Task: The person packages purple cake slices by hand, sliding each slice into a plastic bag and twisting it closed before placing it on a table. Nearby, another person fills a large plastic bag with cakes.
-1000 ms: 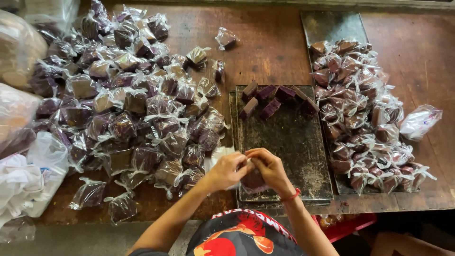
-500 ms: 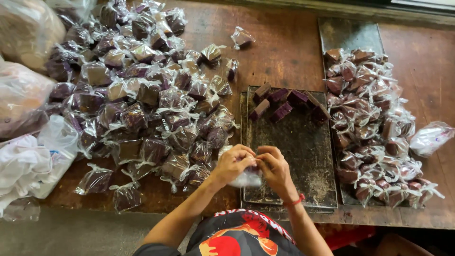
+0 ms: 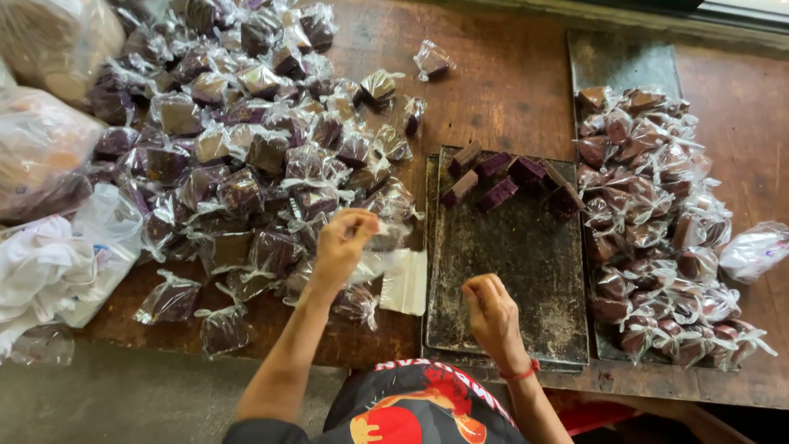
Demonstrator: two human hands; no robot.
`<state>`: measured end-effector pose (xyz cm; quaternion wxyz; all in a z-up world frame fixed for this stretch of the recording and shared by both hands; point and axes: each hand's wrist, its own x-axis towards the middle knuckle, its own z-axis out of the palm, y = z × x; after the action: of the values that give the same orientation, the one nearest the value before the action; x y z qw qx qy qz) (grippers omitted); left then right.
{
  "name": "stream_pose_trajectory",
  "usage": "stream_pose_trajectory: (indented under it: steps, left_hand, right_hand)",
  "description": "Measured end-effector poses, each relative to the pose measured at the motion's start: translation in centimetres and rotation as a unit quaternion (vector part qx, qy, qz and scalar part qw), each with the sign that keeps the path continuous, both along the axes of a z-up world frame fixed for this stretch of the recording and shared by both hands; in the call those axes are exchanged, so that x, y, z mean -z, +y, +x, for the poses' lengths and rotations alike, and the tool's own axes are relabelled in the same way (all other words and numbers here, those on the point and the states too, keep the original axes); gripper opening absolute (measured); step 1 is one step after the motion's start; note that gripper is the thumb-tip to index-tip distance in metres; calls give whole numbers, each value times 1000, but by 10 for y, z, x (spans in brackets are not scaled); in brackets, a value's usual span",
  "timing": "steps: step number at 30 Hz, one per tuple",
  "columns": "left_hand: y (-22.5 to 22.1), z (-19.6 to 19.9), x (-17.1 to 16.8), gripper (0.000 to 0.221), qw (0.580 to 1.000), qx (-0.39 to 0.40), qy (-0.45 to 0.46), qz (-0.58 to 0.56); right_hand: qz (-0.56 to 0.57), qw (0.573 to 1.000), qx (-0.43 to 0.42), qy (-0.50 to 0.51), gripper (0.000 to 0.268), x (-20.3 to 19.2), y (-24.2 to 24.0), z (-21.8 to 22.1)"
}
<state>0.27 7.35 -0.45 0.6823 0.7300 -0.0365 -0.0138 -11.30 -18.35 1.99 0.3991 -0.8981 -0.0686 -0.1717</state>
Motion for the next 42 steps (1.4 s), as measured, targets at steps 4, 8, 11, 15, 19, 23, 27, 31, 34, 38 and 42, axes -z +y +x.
stream_pose_trajectory:
  steps: [4,8,11,15,19,23,27,31,34,38,42]
  left_hand:
    - [-15,-13,0,10,990,65,-93,86]
    - [-55,-49,24,4,986,158,-55,12]
    - [-64,-54,41,4,984,165,-36,60]
    - [-51,-42,42,7,988,114,-83,60]
    - [-11,-3,7,7,981,-95,-159,53]
    - [18,3,-40,59,978,-188,-89,32]
    - [-11,-9,-31,43,983,-98,-144,-62]
    - [-60,-31,9,19,984,12,-160,-77]
    - [-98,-53,15,19,985,47,-114,-123]
    - [-108,-55,15,20,984,67,-42,-160]
    - [-97,-40,28,21,970,129,73,-195]
  right_hand:
    - [29,999,-31,27,12,-3,22,8]
    - [25,997,-63,40,10,7,24,7]
    - [50,990,-65,111,11,18,16,-8]
    - [58,969,-23,238,15,21,15,-25]
    - [195,957,-94,192,13,7,23,-26]
    - [144,965,-95,198,19,6,28,-24]
    - [117,967,-74,215,18,23,24,-17]
    - [177,972,-12,156,27,27,16,-5]
    - [149,986,-7,79,36,16,10,8]
    - [246,965,-20,91,16,14,-5,8]
    - [305,945,33,115,17,18,-26,3]
